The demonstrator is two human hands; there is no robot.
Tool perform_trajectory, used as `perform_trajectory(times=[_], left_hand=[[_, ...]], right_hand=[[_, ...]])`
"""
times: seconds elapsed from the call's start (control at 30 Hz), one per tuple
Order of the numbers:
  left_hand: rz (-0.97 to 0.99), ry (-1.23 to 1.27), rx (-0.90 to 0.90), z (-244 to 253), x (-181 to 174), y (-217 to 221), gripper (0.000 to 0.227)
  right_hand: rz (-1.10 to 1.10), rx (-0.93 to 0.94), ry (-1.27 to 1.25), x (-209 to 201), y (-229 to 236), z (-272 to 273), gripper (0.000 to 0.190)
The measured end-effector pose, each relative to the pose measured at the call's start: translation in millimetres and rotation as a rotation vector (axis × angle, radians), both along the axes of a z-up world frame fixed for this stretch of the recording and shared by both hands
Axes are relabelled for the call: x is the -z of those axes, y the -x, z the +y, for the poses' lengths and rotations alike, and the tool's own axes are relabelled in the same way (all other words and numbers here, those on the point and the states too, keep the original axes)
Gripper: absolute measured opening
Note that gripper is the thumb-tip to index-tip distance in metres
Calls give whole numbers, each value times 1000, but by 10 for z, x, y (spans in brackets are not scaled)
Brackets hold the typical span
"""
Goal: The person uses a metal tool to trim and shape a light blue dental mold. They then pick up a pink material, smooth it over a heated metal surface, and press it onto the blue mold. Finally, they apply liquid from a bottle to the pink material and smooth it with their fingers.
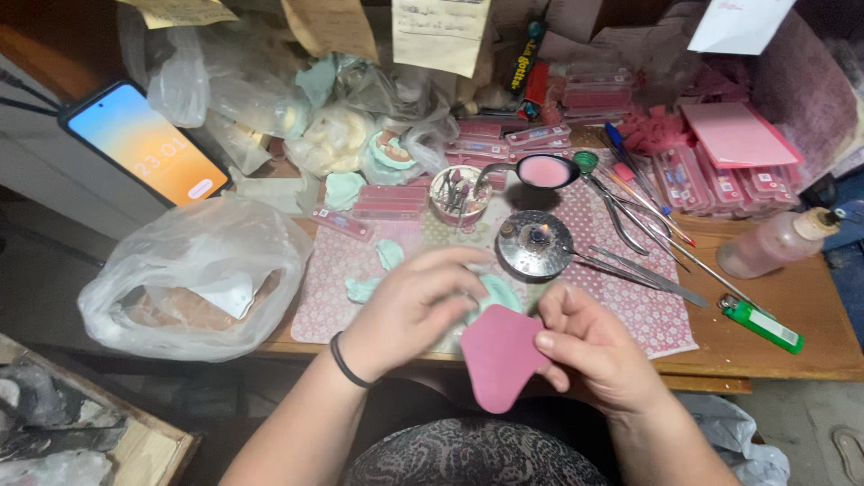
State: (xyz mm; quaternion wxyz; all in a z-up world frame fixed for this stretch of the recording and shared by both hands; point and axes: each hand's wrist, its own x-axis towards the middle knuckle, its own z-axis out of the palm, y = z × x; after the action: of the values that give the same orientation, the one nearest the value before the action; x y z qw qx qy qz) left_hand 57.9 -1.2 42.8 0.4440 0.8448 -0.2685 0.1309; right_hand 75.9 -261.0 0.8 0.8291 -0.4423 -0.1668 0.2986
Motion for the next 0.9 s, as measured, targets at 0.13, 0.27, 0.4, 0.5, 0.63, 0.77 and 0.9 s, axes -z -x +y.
perform_trajectory(times=[0.13,0.27,0.4,0.5,0.63,0.77,0.9], left_hand=[[-237,-231,-368,410,28,25,15],[145,-406,-538,580,112,105,86],[242,-545,-585,498,71,99,78],[103,-619,-537,550,157,34,76],[8,-656,-462,551,96,-78,71],[126,-742,-444,529,-5,-91,61],[85,-725,-475,457,-119,-44,58]], right_hand=[[-120,36,92,-19,-149,-226,19],[-75,278,147,71,-293,-353,16],[-5,180,129,12,-279,-195,19],[-177,332,139,8,-449,-151,13],[-80,711,220,43,-634,-140,19],[-141,651,177,75,-632,-9,16],[-179,788,253,131,-753,-195,16]])
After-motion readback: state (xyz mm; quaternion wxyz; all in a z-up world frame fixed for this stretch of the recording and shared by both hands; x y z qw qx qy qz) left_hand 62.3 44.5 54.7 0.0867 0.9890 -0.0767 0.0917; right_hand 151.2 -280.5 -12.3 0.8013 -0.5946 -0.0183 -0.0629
